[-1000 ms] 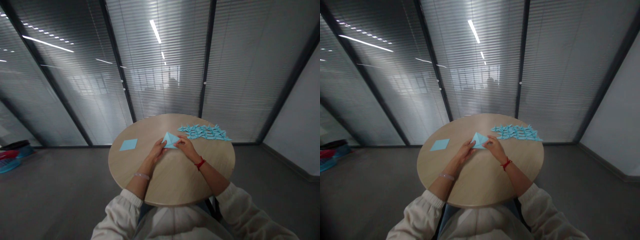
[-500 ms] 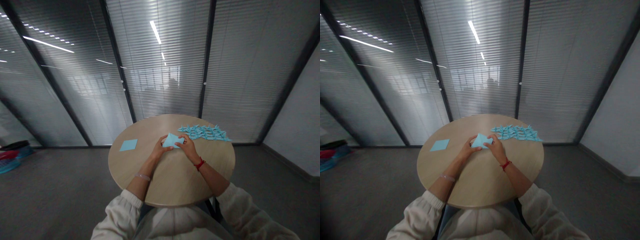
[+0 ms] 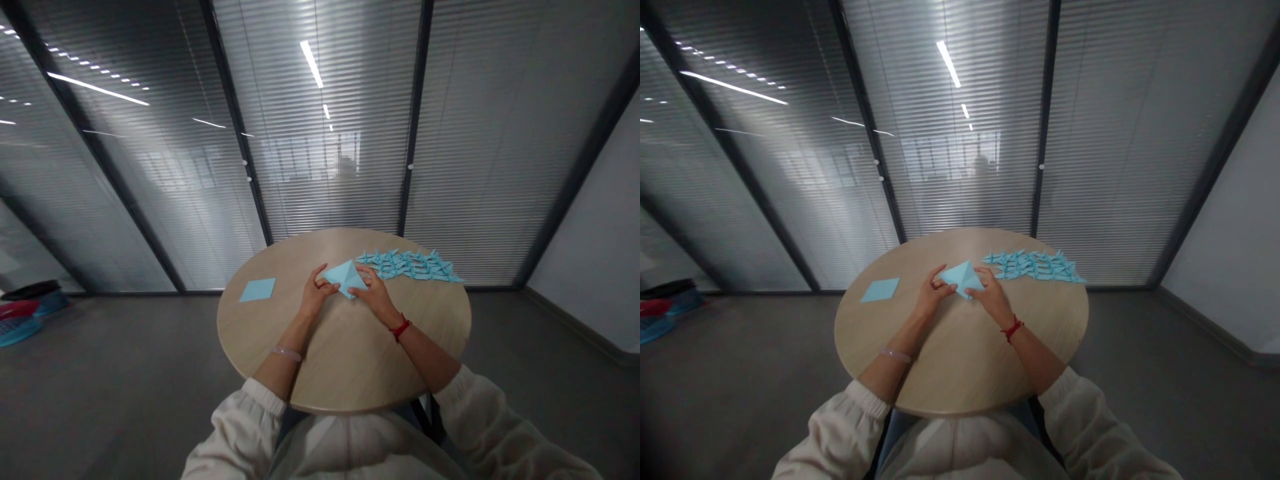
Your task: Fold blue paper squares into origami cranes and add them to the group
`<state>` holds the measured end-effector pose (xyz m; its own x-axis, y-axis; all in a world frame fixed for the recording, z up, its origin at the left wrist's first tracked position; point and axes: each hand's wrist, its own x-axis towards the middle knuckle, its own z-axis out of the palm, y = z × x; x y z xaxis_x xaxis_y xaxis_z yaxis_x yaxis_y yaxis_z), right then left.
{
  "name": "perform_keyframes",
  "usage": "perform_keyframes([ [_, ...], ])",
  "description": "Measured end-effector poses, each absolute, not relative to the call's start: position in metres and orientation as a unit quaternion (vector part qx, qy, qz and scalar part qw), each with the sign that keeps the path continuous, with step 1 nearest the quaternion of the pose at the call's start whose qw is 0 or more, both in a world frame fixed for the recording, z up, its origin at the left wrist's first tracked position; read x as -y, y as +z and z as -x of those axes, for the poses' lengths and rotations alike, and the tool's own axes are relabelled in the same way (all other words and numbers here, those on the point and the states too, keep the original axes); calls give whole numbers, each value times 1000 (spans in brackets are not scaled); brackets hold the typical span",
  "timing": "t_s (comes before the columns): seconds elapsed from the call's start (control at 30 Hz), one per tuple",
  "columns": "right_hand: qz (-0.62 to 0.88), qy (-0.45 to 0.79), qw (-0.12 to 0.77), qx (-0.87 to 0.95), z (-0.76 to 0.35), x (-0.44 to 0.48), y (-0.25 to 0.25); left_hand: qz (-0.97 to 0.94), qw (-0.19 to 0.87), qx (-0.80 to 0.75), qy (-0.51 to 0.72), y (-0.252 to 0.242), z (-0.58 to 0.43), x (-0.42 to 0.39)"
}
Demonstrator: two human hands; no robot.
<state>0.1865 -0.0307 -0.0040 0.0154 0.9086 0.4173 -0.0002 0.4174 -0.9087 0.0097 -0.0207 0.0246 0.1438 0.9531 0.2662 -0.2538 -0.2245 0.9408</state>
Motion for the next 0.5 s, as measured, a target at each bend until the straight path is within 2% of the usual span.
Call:
perform_keyframes([
  [0.5,398,400,585,583,-187,29,-4,-536,521,-318,584,25,-12,21],
])
